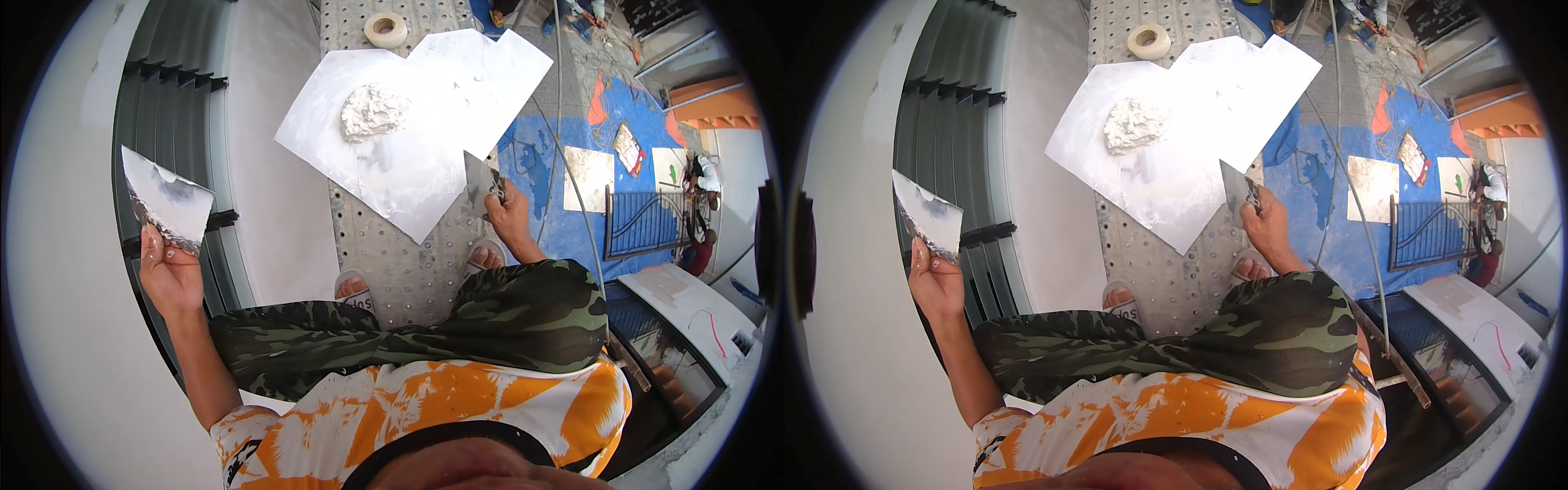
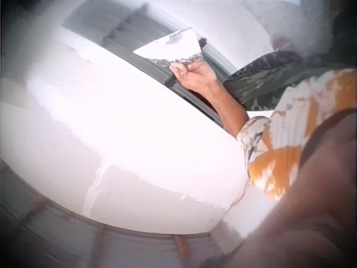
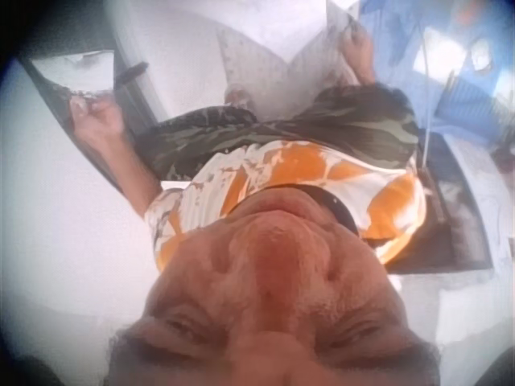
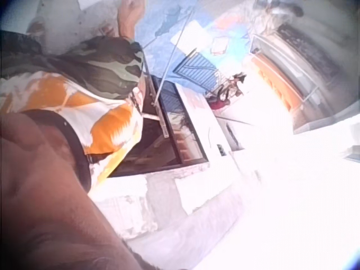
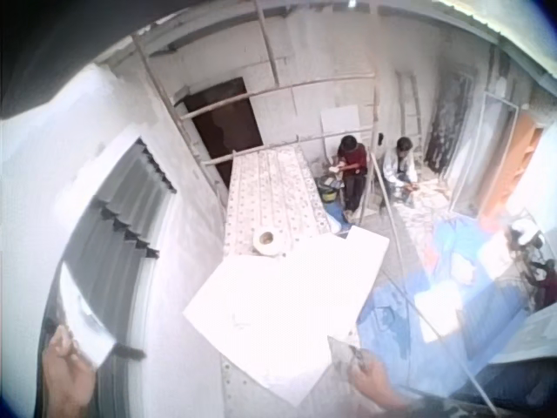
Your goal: The person applies white plaster to a ceiling using a trowel and a hawk. They repeatedly scoop plaster from the hawk and spread it onto the ceiling surface, smoothing the material with the trowel.
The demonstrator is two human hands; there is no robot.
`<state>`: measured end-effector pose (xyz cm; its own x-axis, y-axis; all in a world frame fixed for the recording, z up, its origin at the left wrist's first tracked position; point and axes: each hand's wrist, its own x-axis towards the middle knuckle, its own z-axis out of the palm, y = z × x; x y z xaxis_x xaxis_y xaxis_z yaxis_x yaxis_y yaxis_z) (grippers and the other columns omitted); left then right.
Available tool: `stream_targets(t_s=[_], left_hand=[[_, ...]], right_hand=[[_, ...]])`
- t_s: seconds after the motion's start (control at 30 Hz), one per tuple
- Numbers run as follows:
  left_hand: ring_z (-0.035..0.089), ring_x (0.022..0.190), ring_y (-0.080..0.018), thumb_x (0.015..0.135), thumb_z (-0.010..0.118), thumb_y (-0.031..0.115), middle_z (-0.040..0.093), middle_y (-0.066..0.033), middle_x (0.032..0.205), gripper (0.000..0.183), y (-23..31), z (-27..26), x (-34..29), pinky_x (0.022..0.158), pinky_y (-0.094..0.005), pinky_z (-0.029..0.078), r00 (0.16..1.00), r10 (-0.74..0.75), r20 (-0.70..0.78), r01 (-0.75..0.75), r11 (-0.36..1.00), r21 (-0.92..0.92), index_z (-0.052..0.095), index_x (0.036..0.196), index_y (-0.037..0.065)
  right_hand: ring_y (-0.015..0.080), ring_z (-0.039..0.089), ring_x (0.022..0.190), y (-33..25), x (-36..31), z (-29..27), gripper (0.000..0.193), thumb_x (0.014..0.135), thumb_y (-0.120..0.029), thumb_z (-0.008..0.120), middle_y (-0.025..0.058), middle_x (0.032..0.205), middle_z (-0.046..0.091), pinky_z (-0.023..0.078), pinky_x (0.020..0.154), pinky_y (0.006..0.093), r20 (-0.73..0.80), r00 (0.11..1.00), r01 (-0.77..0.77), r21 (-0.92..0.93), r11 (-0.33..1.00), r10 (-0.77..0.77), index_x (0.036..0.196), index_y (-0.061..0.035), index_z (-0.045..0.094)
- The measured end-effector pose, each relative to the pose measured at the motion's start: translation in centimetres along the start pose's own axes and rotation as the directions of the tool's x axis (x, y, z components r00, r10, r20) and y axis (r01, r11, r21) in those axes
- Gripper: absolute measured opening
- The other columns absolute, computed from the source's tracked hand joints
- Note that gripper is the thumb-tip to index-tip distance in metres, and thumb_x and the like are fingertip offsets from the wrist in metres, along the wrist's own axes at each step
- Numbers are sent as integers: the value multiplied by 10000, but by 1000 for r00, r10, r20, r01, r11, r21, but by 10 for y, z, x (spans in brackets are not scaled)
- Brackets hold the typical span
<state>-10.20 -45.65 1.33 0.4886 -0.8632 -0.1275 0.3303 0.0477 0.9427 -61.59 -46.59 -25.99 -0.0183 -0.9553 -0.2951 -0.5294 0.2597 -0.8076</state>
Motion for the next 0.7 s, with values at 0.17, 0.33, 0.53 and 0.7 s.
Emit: stream_targets(t_s=[0.17, 0.33, 0.53, 0.7], left_hand=[[644, 1231, -213, 1084, 461, 75, 625, -142, 1383, 386, -2, -14, -10, 1070, -403, 549, 995, -4, 95, 21, 984, -177, 495, 1443, -62], [618, 1280, -239, 1094, 472, 85, 618, -151, 1393, 378, 3, -12, -29, 1121, -439, 516, 997, -26, 70, 35, 992, -125, 501, 1445, -51], [629, 1257, -213, 1079, 496, 91, 631, -153, 1389, 386, 5, -24, -28, 1135, -416, 496, 991, -54, 120, 72, 985, -156, 515, 1432, -65], [635, 1243, -200, 1082, 495, 94, 640, -148, 1374, 369, 6, -27, -28, 1130, -410, 499, 991, -60, 116, 81, 980, -181, 535, 1411, -66]], right_hand=[[249, 594, 983, -23, -30, 46, 413, 872, -120, 609, 117, 1129, 609, 536, 773, 392, 349, 680, 699, -576, 424, -645, 1268, 0, 610], [261, 600, 993, -9, -44, 111, 473, 892, -140, 605, 147, 1186, 601, 532, 773, 396, 394, 672, 638, -737, 222, -627, 1326, 45, 581], [269, 603, 966, 4, -5, 114, 440, 874, -131, 619, 144, 1105, 577, 554, 727, 382, 354, 716, 565, -800, 202, -601, 1273, 54, 619], [264, 610, 930, -5, 4, 111, 441, 858, -136, 634, 141, 1100, 575, 559, 695, 360, 356, 735, 554, -806, 210, -577, 1257, 52, 626]])
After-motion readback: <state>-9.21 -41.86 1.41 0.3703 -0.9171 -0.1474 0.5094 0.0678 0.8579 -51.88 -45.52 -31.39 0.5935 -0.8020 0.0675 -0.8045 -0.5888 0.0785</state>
